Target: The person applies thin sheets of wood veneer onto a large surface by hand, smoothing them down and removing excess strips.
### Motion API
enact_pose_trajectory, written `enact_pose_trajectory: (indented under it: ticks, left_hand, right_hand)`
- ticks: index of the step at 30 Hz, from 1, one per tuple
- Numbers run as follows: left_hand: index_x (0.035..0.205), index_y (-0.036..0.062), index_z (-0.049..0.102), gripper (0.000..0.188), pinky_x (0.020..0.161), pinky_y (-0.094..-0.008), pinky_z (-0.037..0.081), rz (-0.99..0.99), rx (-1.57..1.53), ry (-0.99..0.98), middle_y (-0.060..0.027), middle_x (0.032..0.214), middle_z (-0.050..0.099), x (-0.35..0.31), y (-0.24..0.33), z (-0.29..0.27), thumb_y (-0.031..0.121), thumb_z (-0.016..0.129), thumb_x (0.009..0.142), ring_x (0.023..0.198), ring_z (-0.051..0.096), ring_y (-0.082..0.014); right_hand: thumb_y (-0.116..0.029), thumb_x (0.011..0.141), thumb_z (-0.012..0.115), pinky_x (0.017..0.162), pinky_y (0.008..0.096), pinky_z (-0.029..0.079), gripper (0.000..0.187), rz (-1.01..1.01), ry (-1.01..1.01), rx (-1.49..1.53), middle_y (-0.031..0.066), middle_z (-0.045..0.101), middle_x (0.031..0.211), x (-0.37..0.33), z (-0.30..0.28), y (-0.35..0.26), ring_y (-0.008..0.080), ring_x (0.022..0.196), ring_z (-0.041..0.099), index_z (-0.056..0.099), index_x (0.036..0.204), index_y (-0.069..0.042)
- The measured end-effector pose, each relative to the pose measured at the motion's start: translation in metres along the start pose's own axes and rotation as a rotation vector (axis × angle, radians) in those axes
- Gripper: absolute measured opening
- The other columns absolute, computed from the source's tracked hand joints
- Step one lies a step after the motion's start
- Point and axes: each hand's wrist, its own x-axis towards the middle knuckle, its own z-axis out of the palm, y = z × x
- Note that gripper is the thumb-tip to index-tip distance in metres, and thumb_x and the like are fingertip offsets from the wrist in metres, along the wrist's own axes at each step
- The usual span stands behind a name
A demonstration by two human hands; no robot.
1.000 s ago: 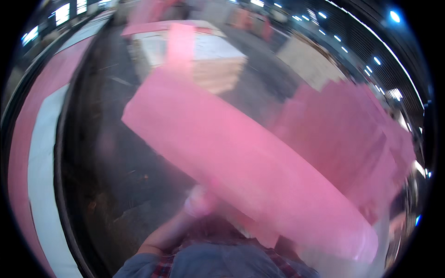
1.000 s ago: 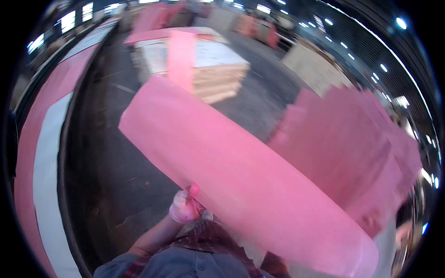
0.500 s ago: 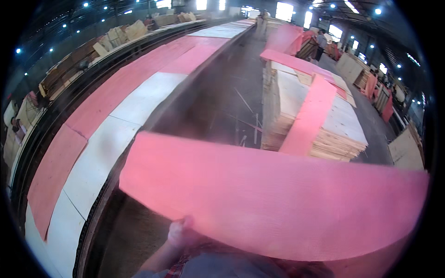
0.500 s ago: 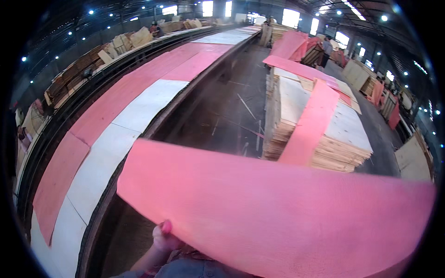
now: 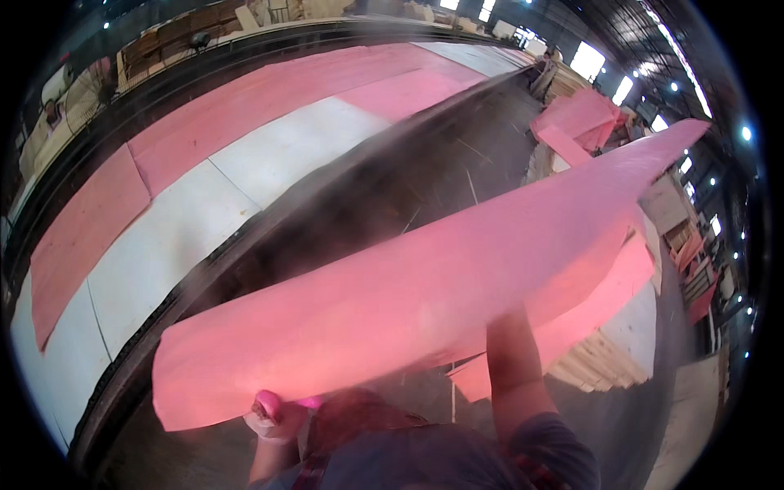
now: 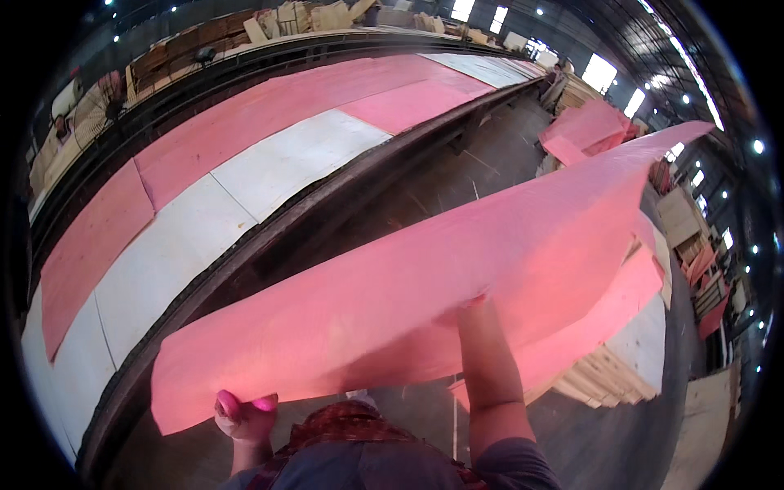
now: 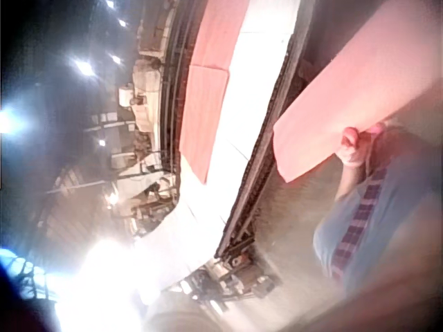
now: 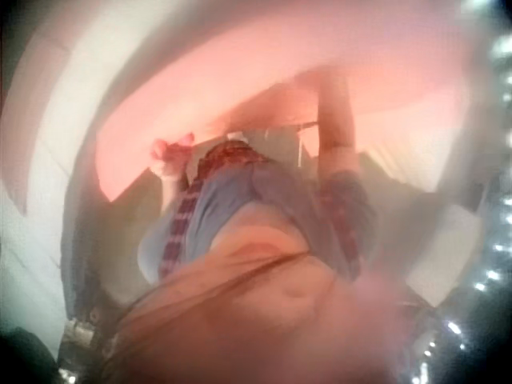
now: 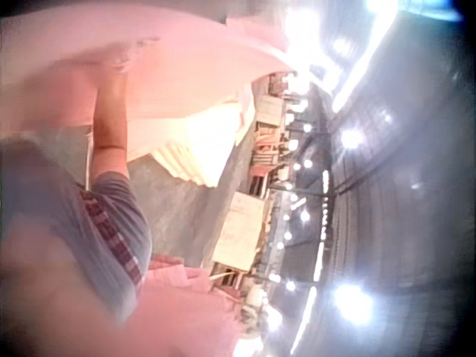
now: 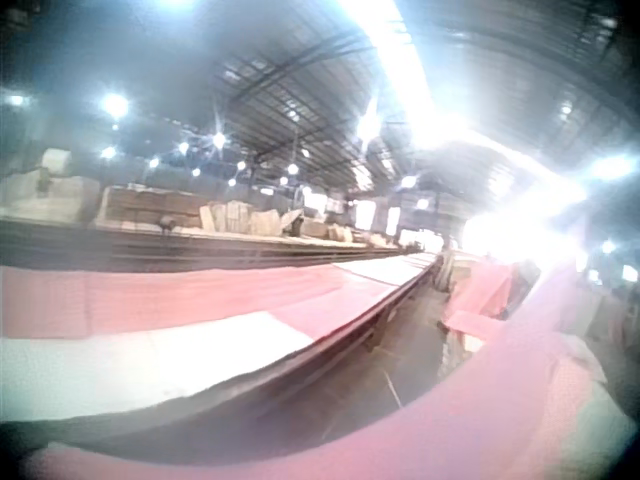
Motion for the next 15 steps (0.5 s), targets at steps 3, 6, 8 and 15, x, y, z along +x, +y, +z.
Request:
enact_pose_trajectory:
  ticks: [3, 6, 8, 15]
  left_hand:
    - [0.090, 0.0092, 0.047, 0.039, 0.064, -0.0339, 0.042, 0.159, 0.335, 0.087, -0.0068, 0.086, 0.051, 0.051, -0.017, -0.005, 0.045, 0.054, 0.078, 0.082, 0.053, -0.0200]
    - [0.075, 0.0103, 0.044, 0.032, 0.059, -0.0355, 0.041, 0.337, 0.706, 0.220, -0.0061, 0.072, 0.046, 0.122, -0.006, 0.005, 0.040, 0.053, 0.081, 0.073, 0.052, -0.0212]
    - [0.078, 0.0091, 0.048, 0.029, 0.058, -0.0354, 0.042, 0.445, 0.845, 0.309, -0.0070, 0.073, 0.048, 0.196, -0.005, 0.046, 0.037, 0.049, 0.084, 0.070, 0.053, -0.0216]
    - [0.105, 0.0053, 0.053, 0.035, 0.076, -0.0371, 0.048, 0.467, 0.474, 0.176, -0.0133, 0.106, 0.057, 0.466, 0.098, 0.041, 0.035, 0.046, 0.088, 0.090, 0.059, -0.0257]
  right_hand:
    - [-0.030, 0.088, 0.038, 0.058, 0.0354, 0.048, 0.037, 0.005, -0.159, 0.054, 0.0157, 0.062, 0.084, 0.088, 0.012, 0.030, 0.0185, 0.049, 0.050, 0.055, 0.092, 0.002]
    - [-0.031, 0.089, 0.038, 0.059, 0.0359, 0.048, 0.038, 0.015, -0.268, 0.041, 0.0163, 0.062, 0.085, 0.165, 0.024, 0.075, 0.0187, 0.048, 0.050, 0.055, 0.093, 0.002]
    - [-0.030, 0.088, 0.039, 0.058, 0.0343, 0.047, 0.037, 0.004, -0.261, -0.121, 0.0171, 0.062, 0.087, 0.212, 0.013, 0.107, 0.0222, 0.053, 0.053, 0.055, 0.090, 0.003]
    - [-0.031, 0.082, 0.057, 0.047, 0.0284, 0.046, 0.033, -0.093, -0.327, 0.026, 0.0129, 0.063, 0.072, 0.423, 0.115, 0.321, 0.0181, 0.056, 0.058, 0.057, 0.085, 0.002]
